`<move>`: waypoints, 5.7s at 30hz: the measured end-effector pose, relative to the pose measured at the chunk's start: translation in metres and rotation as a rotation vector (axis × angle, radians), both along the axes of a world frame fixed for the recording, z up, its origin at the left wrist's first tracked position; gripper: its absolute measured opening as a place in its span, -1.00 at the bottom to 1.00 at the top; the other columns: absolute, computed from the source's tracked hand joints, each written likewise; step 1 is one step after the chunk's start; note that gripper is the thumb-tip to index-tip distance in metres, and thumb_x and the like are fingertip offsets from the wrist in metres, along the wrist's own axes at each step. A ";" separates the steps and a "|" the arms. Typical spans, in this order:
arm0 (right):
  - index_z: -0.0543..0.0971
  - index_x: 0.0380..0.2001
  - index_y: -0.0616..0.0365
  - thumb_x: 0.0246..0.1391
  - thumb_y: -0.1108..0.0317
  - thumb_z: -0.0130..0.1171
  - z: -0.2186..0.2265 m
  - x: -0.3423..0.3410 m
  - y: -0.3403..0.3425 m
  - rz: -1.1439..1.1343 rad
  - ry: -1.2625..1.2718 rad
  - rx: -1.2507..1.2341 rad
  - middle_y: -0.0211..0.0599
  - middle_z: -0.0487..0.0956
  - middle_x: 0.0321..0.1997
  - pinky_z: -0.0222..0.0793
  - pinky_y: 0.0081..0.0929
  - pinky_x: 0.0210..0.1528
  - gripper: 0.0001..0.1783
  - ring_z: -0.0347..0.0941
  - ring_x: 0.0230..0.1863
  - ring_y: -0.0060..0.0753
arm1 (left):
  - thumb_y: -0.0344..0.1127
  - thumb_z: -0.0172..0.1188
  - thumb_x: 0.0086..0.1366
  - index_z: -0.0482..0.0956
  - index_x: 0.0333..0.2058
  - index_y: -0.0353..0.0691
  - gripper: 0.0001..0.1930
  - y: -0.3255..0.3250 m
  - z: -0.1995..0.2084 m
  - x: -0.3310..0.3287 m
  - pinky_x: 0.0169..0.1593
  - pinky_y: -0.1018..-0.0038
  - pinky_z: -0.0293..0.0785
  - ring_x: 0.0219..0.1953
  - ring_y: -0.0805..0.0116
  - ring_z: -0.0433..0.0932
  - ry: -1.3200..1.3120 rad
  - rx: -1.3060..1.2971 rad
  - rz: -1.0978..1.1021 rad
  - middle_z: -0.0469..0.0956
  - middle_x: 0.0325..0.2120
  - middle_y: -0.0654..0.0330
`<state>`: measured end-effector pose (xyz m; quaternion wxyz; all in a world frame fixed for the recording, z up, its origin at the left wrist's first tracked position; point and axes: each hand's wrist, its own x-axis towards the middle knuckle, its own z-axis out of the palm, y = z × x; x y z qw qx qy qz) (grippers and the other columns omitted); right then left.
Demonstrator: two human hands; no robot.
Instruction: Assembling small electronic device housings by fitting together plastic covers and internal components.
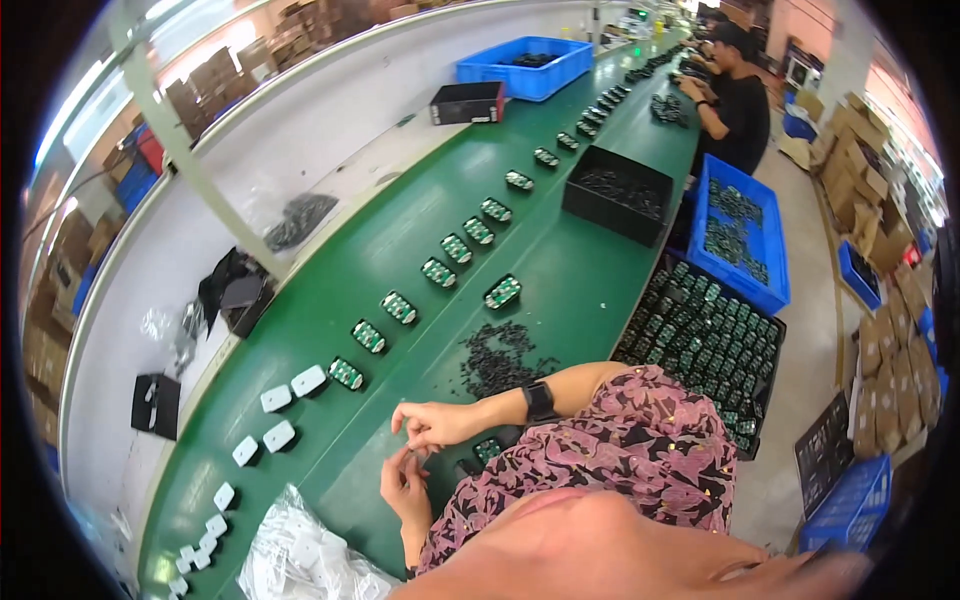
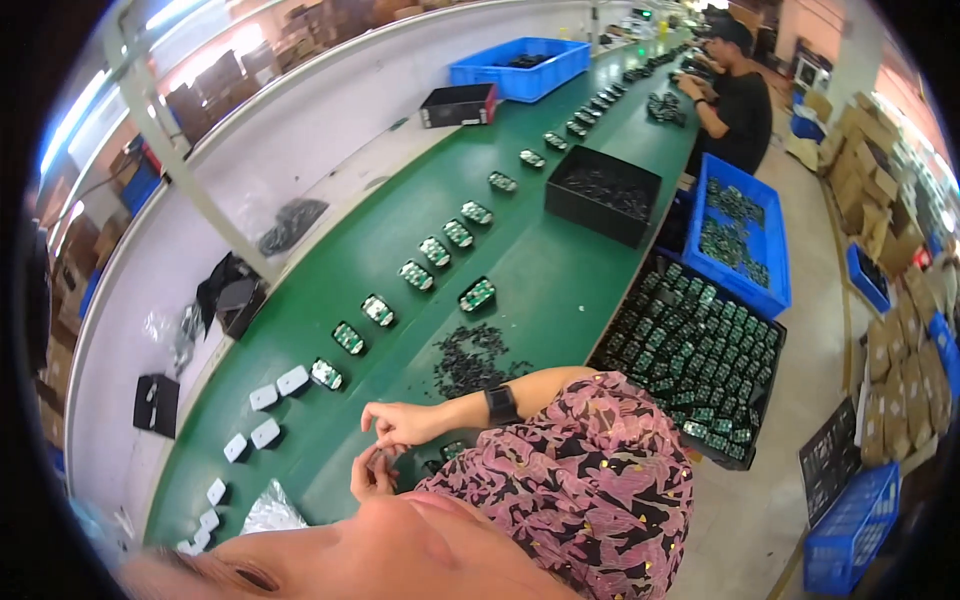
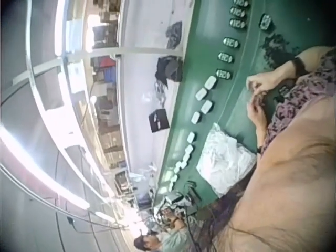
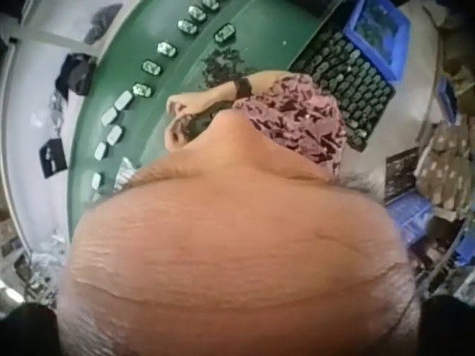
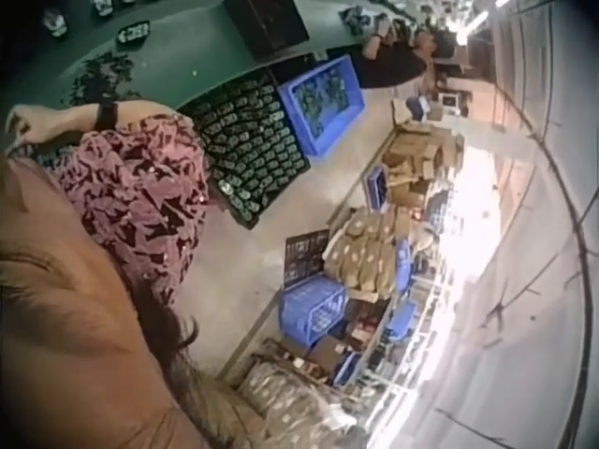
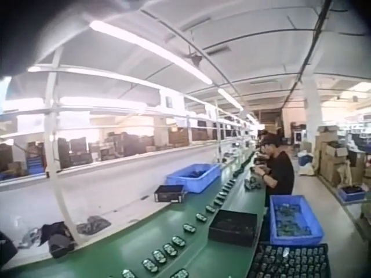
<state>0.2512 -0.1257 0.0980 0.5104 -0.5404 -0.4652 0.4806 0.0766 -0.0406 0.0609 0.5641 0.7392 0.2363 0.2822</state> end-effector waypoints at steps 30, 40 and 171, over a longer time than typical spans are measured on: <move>0.51 -0.44 0.20 -0.02 0.28 0.24 -0.005 0.017 -0.026 -0.401 -0.437 0.260 -0.23 0.57 -0.44 0.41 -0.28 -0.33 -0.79 0.52 -0.37 -0.19 | -0.37 0.00 0.42 0.40 -0.13 -0.34 -0.84 -0.017 0.028 0.056 -0.67 0.72 0.14 -0.68 0.55 0.39 -0.114 -0.190 -0.058 0.43 -0.50 0.19; 0.53 -0.44 0.22 -0.03 0.34 0.26 -0.016 0.032 -0.036 -0.491 -0.334 0.212 -0.26 0.59 -0.44 0.43 -0.38 -0.34 -0.82 0.54 -0.38 -0.35 | -0.34 0.00 0.42 0.37 0.00 -0.32 -0.75 -0.025 0.034 0.072 -0.53 0.65 0.32 -0.56 0.51 0.45 -0.063 -0.231 -0.189 0.47 -0.40 0.16; 0.56 -0.06 0.08 -0.10 0.44 0.30 -0.022 0.020 0.070 0.177 -1.133 0.480 -0.20 0.53 -0.06 0.50 -0.35 -0.11 -0.56 0.50 -0.08 -0.13 | -0.51 0.10 0.08 0.42 0.14 -0.16 -0.44 0.056 -0.023 -0.016 0.09 0.37 0.35 0.18 0.26 0.40 0.335 0.808 0.155 0.42 0.16 0.20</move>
